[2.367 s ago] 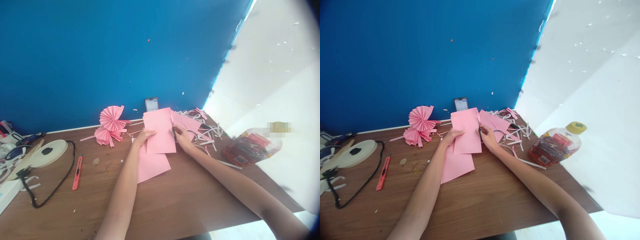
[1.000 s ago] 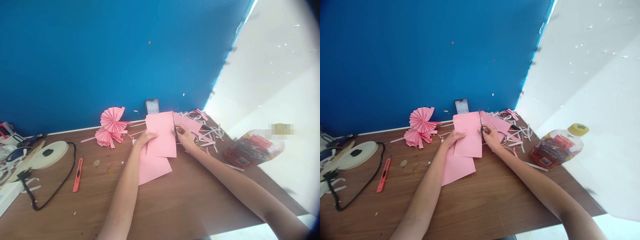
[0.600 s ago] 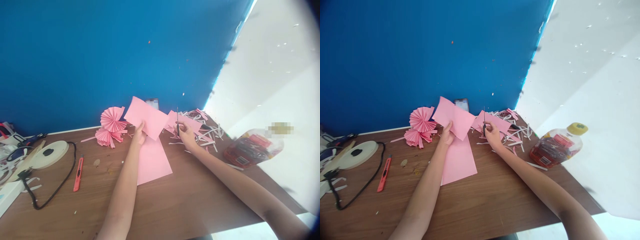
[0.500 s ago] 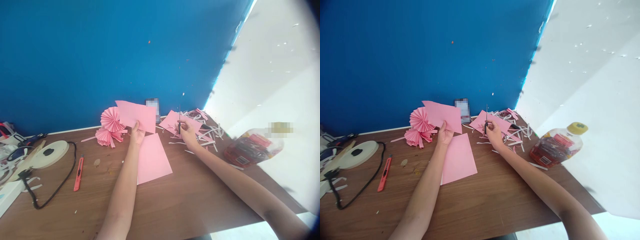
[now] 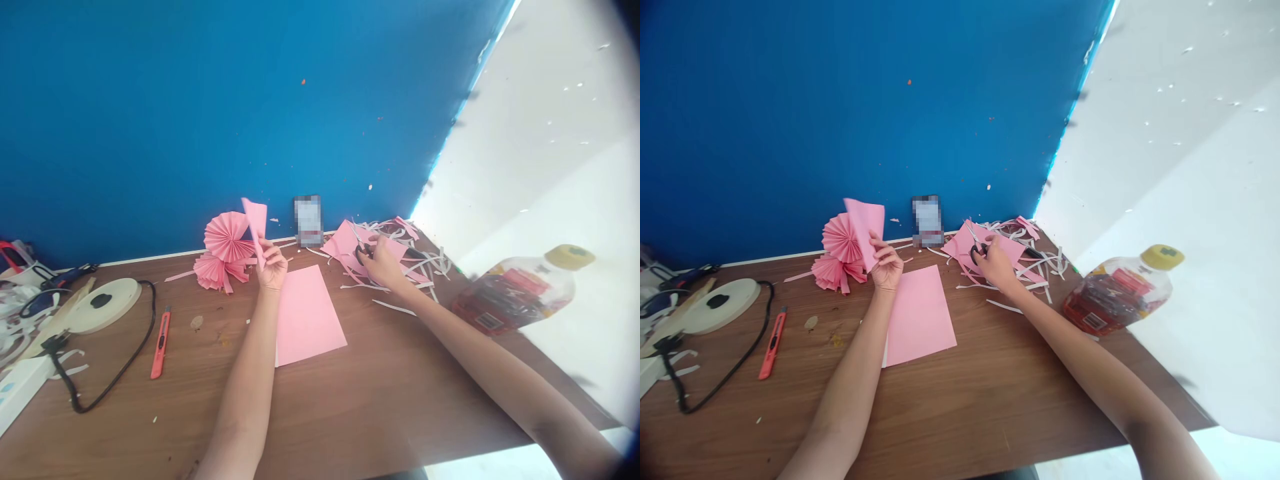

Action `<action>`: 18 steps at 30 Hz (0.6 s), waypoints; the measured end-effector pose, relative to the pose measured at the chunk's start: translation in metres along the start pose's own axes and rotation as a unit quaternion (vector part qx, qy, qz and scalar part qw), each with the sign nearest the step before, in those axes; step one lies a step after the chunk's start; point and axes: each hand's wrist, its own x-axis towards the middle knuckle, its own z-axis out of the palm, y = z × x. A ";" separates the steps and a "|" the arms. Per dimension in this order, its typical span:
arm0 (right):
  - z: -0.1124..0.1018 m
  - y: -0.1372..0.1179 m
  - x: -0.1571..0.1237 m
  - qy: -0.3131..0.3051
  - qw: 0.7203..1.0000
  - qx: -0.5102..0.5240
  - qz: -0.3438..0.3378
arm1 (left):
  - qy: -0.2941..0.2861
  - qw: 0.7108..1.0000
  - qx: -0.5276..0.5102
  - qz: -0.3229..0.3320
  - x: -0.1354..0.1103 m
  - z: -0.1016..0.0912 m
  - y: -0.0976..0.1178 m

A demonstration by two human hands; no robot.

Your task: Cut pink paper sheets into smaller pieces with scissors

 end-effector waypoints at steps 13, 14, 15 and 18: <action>-0.006 0.002 -0.011 -0.035 0.910 -0.406 -0.079 | -0.047 0.990 0.055 -0.120 -0.005 -0.009 -0.009; -0.006 0.000 -0.013 -0.027 0.904 -0.416 -0.095 | -0.038 0.991 0.053 -0.113 -0.003 -0.010 -0.010; -0.005 -0.003 -0.015 -0.019 0.901 -0.418 -0.111 | -0.032 0.993 0.048 -0.104 -0.002 -0.009 -0.011; 0.002 -0.013 -0.022 -0.026 0.910 -0.379 -0.165 | -0.025 0.996 0.039 -0.078 0.001 -0.001 -0.009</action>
